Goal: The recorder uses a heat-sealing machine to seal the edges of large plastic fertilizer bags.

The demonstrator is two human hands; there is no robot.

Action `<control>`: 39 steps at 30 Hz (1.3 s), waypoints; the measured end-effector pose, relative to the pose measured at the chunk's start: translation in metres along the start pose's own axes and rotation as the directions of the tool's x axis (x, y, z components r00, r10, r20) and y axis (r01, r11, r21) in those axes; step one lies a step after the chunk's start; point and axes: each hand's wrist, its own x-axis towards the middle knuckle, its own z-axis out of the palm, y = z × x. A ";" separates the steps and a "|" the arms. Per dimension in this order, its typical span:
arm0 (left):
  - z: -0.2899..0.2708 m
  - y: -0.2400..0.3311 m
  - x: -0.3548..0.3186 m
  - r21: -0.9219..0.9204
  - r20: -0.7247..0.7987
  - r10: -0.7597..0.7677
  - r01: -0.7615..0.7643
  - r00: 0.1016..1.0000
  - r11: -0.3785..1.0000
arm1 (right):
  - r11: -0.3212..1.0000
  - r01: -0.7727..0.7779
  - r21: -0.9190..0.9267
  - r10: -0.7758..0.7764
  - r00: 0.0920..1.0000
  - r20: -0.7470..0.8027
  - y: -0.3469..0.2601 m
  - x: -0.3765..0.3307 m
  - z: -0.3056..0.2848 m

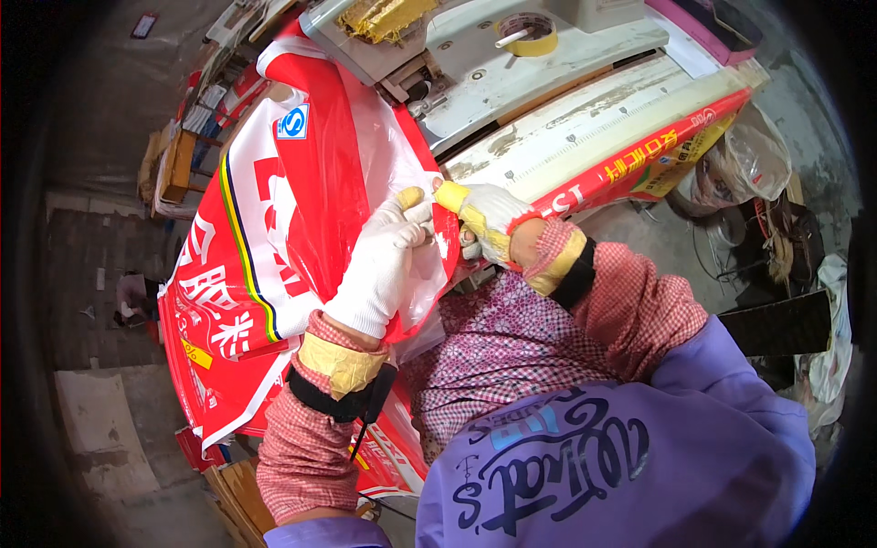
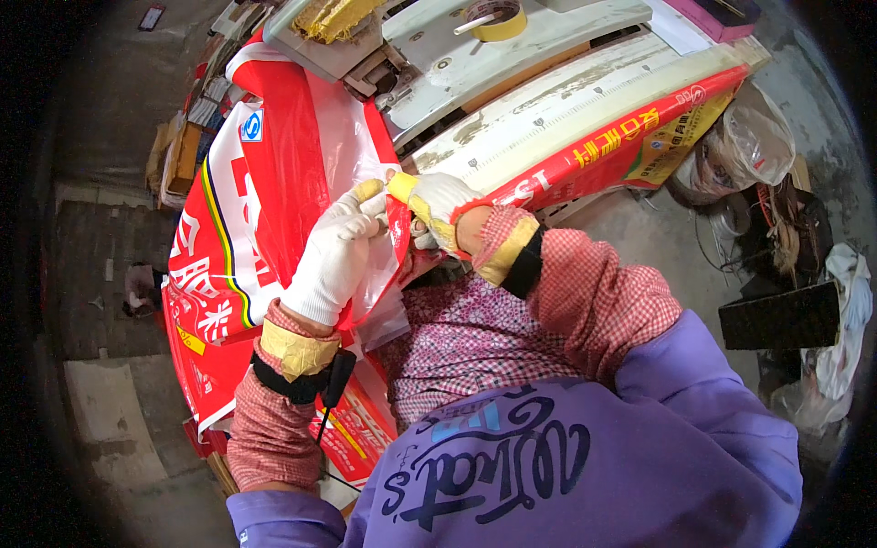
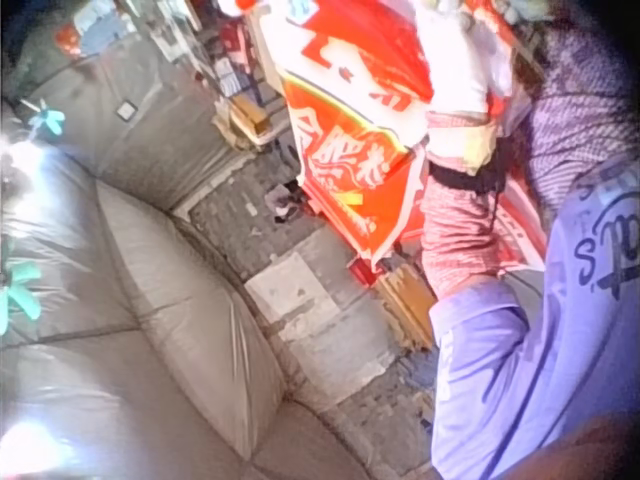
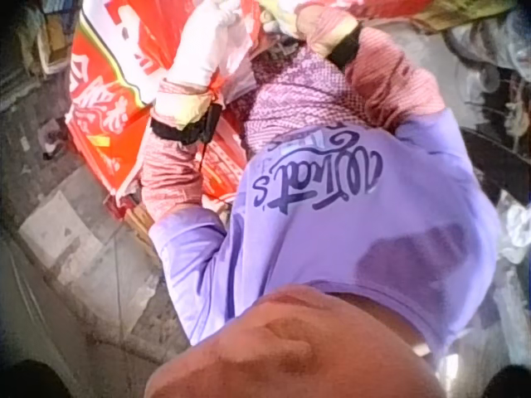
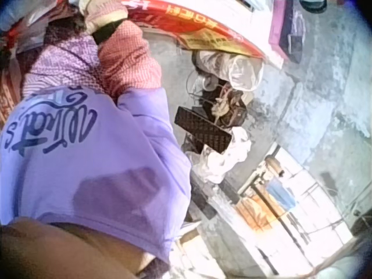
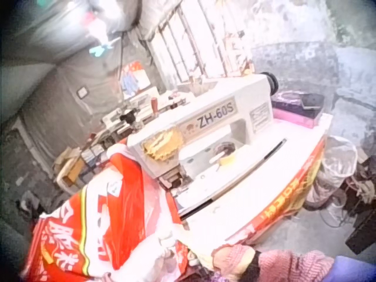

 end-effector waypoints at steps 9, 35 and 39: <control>0.017 0.055 -0.051 0.812 0.094 -0.173 0.025 0.980 0.583 | 0.974 -0.102 -0.203 0.102 0.995 -0.008 -0.003 0.006 0.002; -0.017 0.088 0.098 0.519 0.384 -0.230 -0.416 0.894 -0.747 | 0.955 -0.295 -0.018 0.290 0.926 0.240 -0.046 0.083 -0.006; -0.056 0.099 0.136 0.617 0.384 0.097 -0.177 0.918 -0.767 | 0.949 -0.089 -0.303 0.152 0.970 0.191 -0.052 0.053 0.008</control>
